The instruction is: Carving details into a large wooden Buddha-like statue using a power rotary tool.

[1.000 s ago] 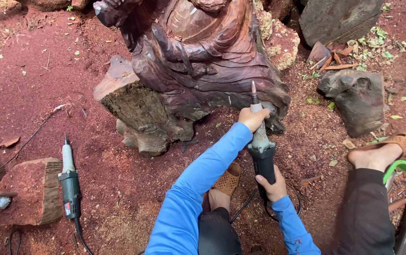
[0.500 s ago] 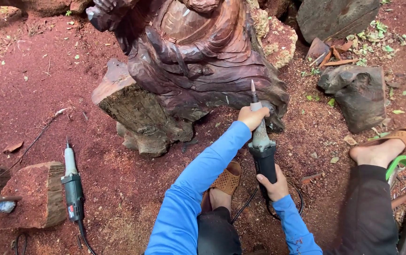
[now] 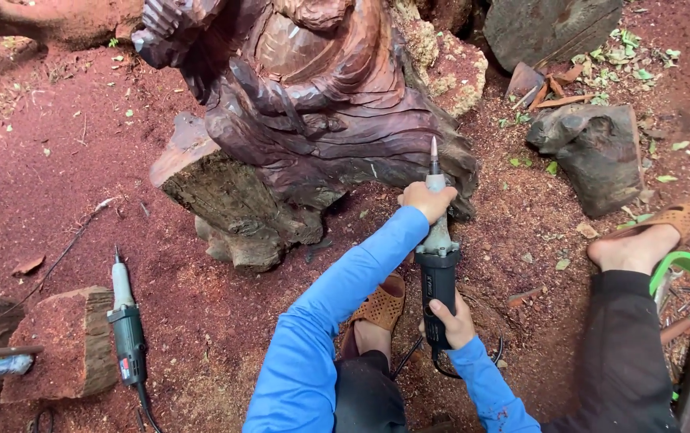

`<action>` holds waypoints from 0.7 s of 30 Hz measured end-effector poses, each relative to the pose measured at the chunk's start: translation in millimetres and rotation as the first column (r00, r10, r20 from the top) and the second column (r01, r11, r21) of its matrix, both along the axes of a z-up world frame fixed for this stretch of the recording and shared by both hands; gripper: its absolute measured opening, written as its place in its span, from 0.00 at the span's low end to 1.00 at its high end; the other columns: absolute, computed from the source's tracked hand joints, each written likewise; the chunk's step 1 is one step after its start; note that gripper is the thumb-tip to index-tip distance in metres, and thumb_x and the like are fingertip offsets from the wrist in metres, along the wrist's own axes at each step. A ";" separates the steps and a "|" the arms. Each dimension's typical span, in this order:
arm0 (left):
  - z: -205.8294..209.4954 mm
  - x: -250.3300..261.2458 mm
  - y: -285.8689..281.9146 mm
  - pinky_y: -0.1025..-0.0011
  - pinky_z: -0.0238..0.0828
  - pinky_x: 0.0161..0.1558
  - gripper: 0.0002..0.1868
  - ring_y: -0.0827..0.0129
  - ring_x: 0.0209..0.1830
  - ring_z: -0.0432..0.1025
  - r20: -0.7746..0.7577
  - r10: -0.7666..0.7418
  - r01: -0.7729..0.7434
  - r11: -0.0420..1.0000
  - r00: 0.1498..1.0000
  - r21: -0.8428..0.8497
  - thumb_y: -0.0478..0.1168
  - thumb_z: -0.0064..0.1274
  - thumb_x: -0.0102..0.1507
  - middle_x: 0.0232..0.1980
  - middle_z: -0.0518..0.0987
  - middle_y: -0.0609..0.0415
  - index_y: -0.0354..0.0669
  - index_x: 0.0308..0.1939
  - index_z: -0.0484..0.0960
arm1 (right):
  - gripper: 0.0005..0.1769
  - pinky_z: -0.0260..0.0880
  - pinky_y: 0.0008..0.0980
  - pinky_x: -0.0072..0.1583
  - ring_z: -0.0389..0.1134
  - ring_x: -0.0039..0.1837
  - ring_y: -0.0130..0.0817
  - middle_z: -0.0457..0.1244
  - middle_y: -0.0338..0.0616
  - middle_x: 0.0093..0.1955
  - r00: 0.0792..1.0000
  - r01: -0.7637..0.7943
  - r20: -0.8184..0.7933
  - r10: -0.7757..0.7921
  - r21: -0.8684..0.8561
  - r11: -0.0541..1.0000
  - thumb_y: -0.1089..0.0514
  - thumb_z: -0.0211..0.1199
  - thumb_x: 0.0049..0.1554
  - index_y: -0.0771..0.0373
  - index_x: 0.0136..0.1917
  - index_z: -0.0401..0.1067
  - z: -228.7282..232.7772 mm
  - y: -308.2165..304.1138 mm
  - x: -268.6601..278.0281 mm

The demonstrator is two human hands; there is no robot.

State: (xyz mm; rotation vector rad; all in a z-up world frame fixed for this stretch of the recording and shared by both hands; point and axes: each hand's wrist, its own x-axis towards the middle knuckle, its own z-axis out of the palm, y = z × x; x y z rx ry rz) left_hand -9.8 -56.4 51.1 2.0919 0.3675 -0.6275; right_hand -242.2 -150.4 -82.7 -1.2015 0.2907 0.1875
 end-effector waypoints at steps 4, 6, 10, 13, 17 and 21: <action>-25.3 0.4 7.8 0.51 0.67 0.63 0.40 0.52 0.60 0.73 0.016 0.073 -0.071 0.992 0.997 -0.106 0.55 0.59 0.53 0.56 0.79 0.42 0.34 0.63 0.76 | 0.28 0.68 0.48 0.31 0.73 0.40 0.51 0.68 0.63 0.39 0.999 -0.015 0.046 0.026 -0.222 0.975 0.45 0.74 0.50 0.62 0.57 0.73 -10.1 3.0 10.6; -38.7 4.1 13.6 0.49 0.68 0.56 0.33 0.52 0.55 0.72 0.032 0.100 -0.090 0.971 0.995 -0.222 0.51 0.58 0.55 0.52 0.78 0.40 0.32 0.59 0.76 | 0.25 0.77 0.43 0.31 0.75 0.32 0.49 0.68 0.59 0.33 0.999 -0.010 0.045 0.018 -0.175 0.985 0.47 0.75 0.49 0.61 0.54 0.72 -24.5 -1.1 18.8; -60.1 9.2 33.3 0.50 0.67 0.49 0.29 0.52 0.52 0.72 0.014 0.121 -0.112 0.956 0.993 -0.270 0.50 0.58 0.55 0.49 0.77 0.41 0.33 0.54 0.77 | 0.28 0.77 0.42 0.31 0.75 0.33 0.49 0.68 0.59 0.34 0.997 -0.065 0.034 0.076 -0.259 0.964 0.47 0.77 0.46 0.59 0.56 0.72 -51.6 -11.4 36.2; -65.2 7.4 46.4 0.49 0.68 0.51 0.25 0.50 0.56 0.72 0.025 0.198 -0.173 0.904 0.980 -0.391 0.48 0.62 0.54 0.51 0.78 0.40 0.35 0.50 0.81 | 0.36 0.75 0.42 0.35 0.75 0.36 0.48 0.67 0.57 0.36 0.995 -0.078 0.025 0.096 -0.402 0.912 0.43 0.80 0.44 0.55 0.62 0.72 -53.9 -17.7 45.7; -27.2 -7.4 51.3 0.44 0.63 0.65 0.21 0.39 0.62 0.69 0.029 0.261 -0.198 0.797 0.965 -0.571 0.40 0.56 0.58 0.56 0.78 0.28 0.27 0.50 0.85 | 0.47 0.66 0.51 0.44 0.72 0.45 0.54 0.67 0.58 0.41 0.985 -0.169 -0.079 0.153 -0.614 0.771 0.31 0.79 0.39 0.42 0.69 0.71 -47.0 -20.6 51.7; -38.4 -1.9 48.4 0.44 0.65 0.62 0.18 0.45 0.59 0.72 0.050 0.264 -0.196 0.817 0.963 -0.542 0.41 0.60 0.55 0.53 0.79 0.32 0.33 0.44 0.88 | 0.47 0.66 0.49 0.45 0.71 0.46 0.51 0.67 0.57 0.41 0.990 -0.140 -0.076 0.118 -0.610 0.780 0.32 0.80 0.39 0.41 0.69 0.71 -42.9 -14.4 49.5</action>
